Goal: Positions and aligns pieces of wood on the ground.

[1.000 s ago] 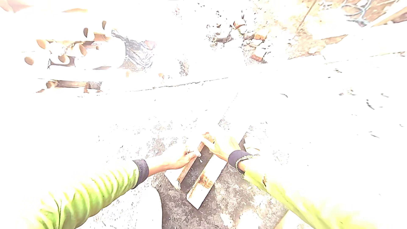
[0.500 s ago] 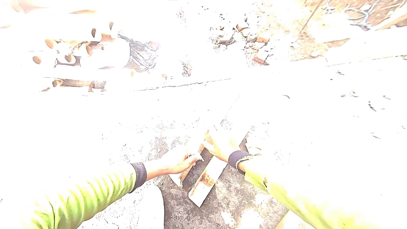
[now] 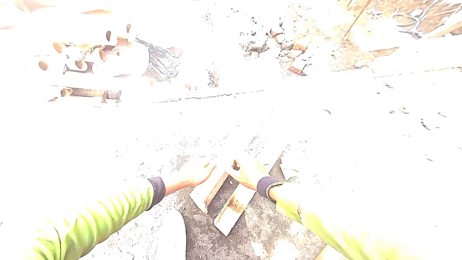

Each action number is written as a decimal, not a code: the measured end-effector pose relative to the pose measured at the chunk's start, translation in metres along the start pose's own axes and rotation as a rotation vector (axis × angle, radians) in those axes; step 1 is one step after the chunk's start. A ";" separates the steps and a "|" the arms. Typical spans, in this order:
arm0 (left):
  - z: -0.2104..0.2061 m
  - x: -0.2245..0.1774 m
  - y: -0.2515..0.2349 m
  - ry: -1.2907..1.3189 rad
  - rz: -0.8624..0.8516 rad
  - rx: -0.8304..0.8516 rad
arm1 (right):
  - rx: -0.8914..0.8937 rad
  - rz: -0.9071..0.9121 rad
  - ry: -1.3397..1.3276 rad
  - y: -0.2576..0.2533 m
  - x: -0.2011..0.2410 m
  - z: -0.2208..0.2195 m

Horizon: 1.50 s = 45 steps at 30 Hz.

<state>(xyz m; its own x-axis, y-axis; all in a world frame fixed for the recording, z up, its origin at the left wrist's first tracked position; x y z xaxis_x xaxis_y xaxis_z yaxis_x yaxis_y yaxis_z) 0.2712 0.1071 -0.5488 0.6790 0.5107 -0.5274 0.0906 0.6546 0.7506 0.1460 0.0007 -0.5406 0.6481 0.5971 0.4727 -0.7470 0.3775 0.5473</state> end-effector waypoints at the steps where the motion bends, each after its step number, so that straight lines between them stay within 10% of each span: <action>1: 0.007 0.002 -0.001 0.054 0.033 -0.012 | -0.007 -0.018 -0.032 0.002 0.000 0.000; 8: 0.012 -0.014 -0.023 0.645 -0.052 -0.017 | -0.103 0.003 -0.272 -0.001 -0.022 -0.006; 19: 0.006 -0.016 -0.032 0.738 -0.035 -0.104 | 0.204 -0.091 -1.059 0.005 0.000 -0.046; 45: 0.002 -0.015 -0.031 0.689 0.046 -0.018 | -0.083 -0.266 -0.976 0.019 -0.031 -0.037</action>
<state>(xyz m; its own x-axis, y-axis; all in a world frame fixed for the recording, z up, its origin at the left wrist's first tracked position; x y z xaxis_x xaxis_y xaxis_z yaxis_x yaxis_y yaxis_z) 0.2601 0.0784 -0.5632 0.0635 0.7719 -0.6325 0.0572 0.6299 0.7745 0.1058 0.0151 -0.5701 0.6054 -0.3380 0.7206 -0.5448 0.4841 0.6847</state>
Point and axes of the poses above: each hand's wrist, its own y-axis away from the middle knuckle, its own z-axis out of the back of the hand, x = y × z, the point moved 9 cm from there along -y, towards the middle knuckle, and after that the axes turned 15 degrees about x, right-handed, at the moved point
